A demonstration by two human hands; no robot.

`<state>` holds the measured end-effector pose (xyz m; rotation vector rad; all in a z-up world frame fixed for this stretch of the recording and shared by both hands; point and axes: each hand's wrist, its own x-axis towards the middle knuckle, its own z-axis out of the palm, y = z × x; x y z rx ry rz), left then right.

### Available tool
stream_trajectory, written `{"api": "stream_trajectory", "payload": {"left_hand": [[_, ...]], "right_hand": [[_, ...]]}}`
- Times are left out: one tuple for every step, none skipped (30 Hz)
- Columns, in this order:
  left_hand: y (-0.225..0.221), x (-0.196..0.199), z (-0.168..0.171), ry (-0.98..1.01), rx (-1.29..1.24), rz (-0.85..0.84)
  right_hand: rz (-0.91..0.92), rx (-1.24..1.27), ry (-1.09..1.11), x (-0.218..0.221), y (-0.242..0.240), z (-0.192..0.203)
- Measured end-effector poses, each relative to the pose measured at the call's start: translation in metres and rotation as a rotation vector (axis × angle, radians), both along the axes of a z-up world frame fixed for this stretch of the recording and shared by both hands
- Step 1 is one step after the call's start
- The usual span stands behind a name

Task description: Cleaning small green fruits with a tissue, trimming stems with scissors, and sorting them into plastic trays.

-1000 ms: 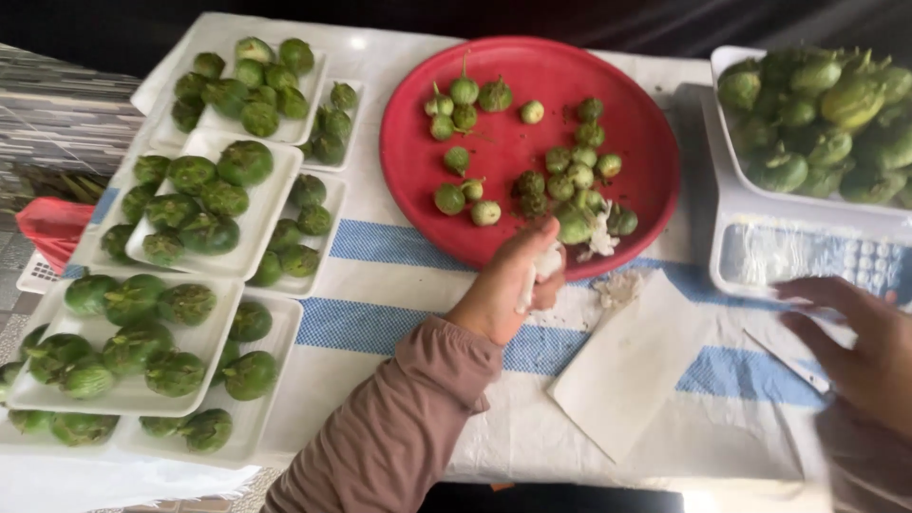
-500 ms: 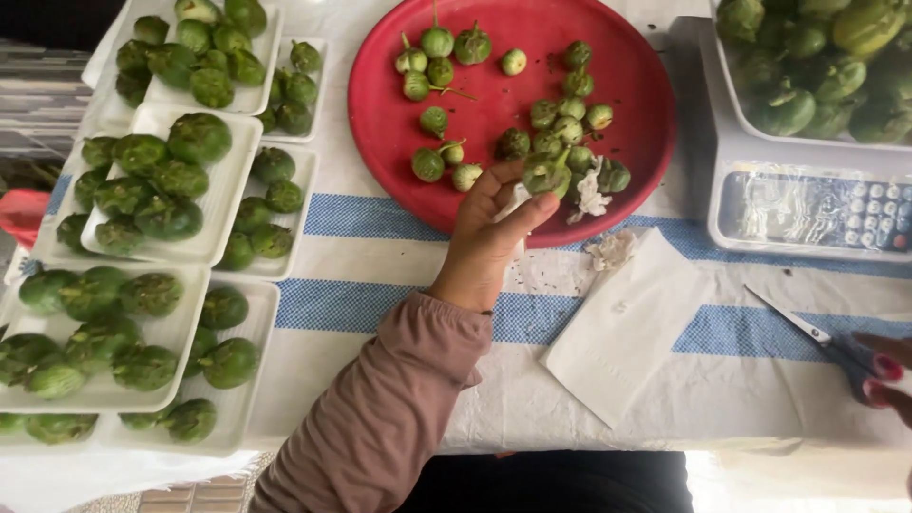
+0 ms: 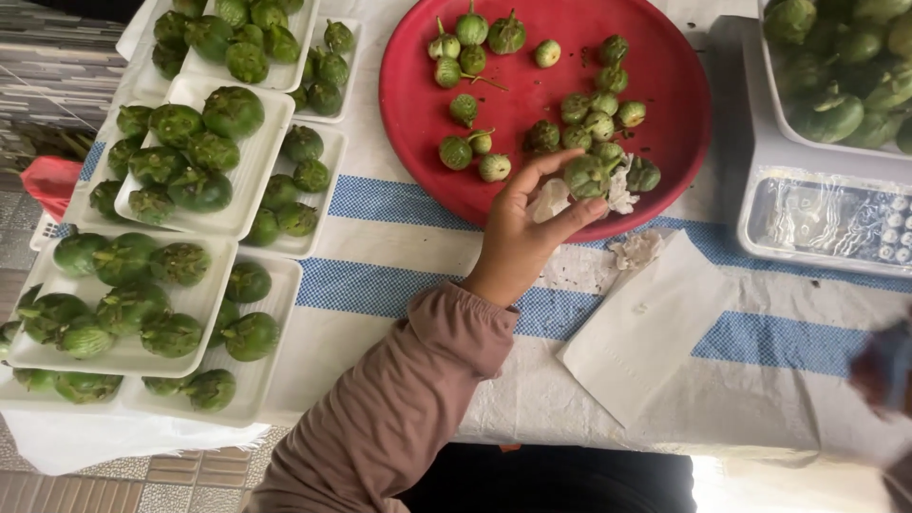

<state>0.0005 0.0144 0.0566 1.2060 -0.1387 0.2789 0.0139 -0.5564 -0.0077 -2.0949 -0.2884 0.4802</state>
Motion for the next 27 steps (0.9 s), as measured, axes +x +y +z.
{"api": "stream_trajectory", "payload": {"left_hand": [[-0.001, -0.003, 0.002, -0.001, 0.002, -0.004], [-0.001, -0.005, 0.004, -0.01, 0.049, 0.002], [-0.001, -0.006, 0.007, -0.02, 0.095, 0.009], [-0.002, -0.007, 0.008, -0.022, 0.108, 0.005], [-0.002, -0.007, 0.008, -0.042, 0.117, 0.027], [-0.001, -0.007, 0.009, -0.063, 0.128, 0.051], [-0.001, -0.006, 0.008, -0.065, 0.143, 0.049], [-0.001, -0.005, 0.007, -0.049, 0.104, 0.05], [-0.001, -0.004, 0.006, -0.032, 0.064, 0.052], [0.0, -0.005, 0.007, -0.032, 0.072, 0.049], [0.001, -0.005, 0.008, -0.025, 0.087, 0.055], [0.0, -0.005, 0.008, -0.018, 0.097, 0.061], [0.001, -0.005, 0.01, -0.016, 0.1, 0.058], [0.0, -0.006, 0.012, -0.035, 0.137, 0.072], [0.0, -0.008, 0.013, -0.053, 0.174, 0.086], [-0.001, -0.007, 0.013, -0.05, 0.173, 0.086], [-0.001, -0.008, 0.012, -0.045, 0.166, 0.083], [-0.001, -0.008, 0.012, -0.04, 0.159, 0.084], [-0.002, -0.008, 0.012, -0.038, 0.157, 0.088], [-0.002, -0.008, 0.012, -0.04, 0.14, 0.076], [-0.002, -0.008, 0.012, -0.042, 0.124, 0.063], [-0.001, -0.008, 0.012, -0.041, 0.124, 0.067], [0.0, -0.008, 0.013, -0.037, 0.132, 0.069], [0.0, -0.008, 0.014, -0.033, 0.14, 0.07], [0.001, -0.009, 0.014, -0.033, 0.139, 0.072], [0.001, -0.009, 0.015, -0.024, 0.141, 0.07], [0.002, -0.009, 0.015, -0.015, 0.144, 0.067]], "right_hand": [[0.006, 0.034, 0.031, 0.004, 0.051, 0.012], [0.011, 0.073, 0.059, 0.0, 0.102, 0.028], [0.016, 0.111, 0.086, -0.014, 0.149, 0.047], [0.023, 0.157, 0.115, -0.016, 0.193, 0.057], [0.031, 0.202, 0.144, -0.023, 0.236, 0.066], [0.043, 0.249, 0.173, -0.034, 0.28, 0.077], [0.042, 0.264, 0.17, -0.033, 0.296, 0.082], [0.009, 0.27, 0.213, -0.031, 0.312, 0.088], [-0.024, 0.276, 0.255, -0.029, 0.328, 0.094], [-0.026, 0.284, 0.256, -0.027, 0.334, 0.097], [0.004, 0.282, 0.208, -0.024, 0.34, 0.099], [0.032, 0.276, 0.161, -0.022, 0.344, 0.101], [0.029, 0.28, 0.162, -0.023, 0.349, 0.105], [-0.052, 0.229, 0.195, -0.024, 0.353, 0.109], [-0.132, 0.176, 0.227, -0.026, 0.357, 0.112], [-0.132, 0.174, 0.23, -0.025, 0.357, 0.111], [-0.135, 0.184, 0.232, -0.025, 0.357, 0.109], [-0.134, 0.193, 0.233, -0.024, 0.357, 0.107], [-0.131, 0.191, 0.235, -0.025, 0.36, 0.11], [-0.143, 0.195, 0.229, -0.025, 0.363, 0.112], [-0.155, 0.2, 0.224, -0.026, 0.366, 0.115], [-0.151, 0.199, 0.225, -0.027, 0.369, 0.116], [-0.166, 0.211, 0.223, -0.028, 0.371, 0.118], [-0.182, 0.224, 0.221, -0.03, 0.373, 0.12], [-0.181, 0.223, 0.221, -0.03, 0.375, 0.12], [-0.194, 0.214, 0.229, -0.03, 0.376, 0.121], [-0.208, 0.204, 0.236, -0.03, 0.376, 0.122]]}}
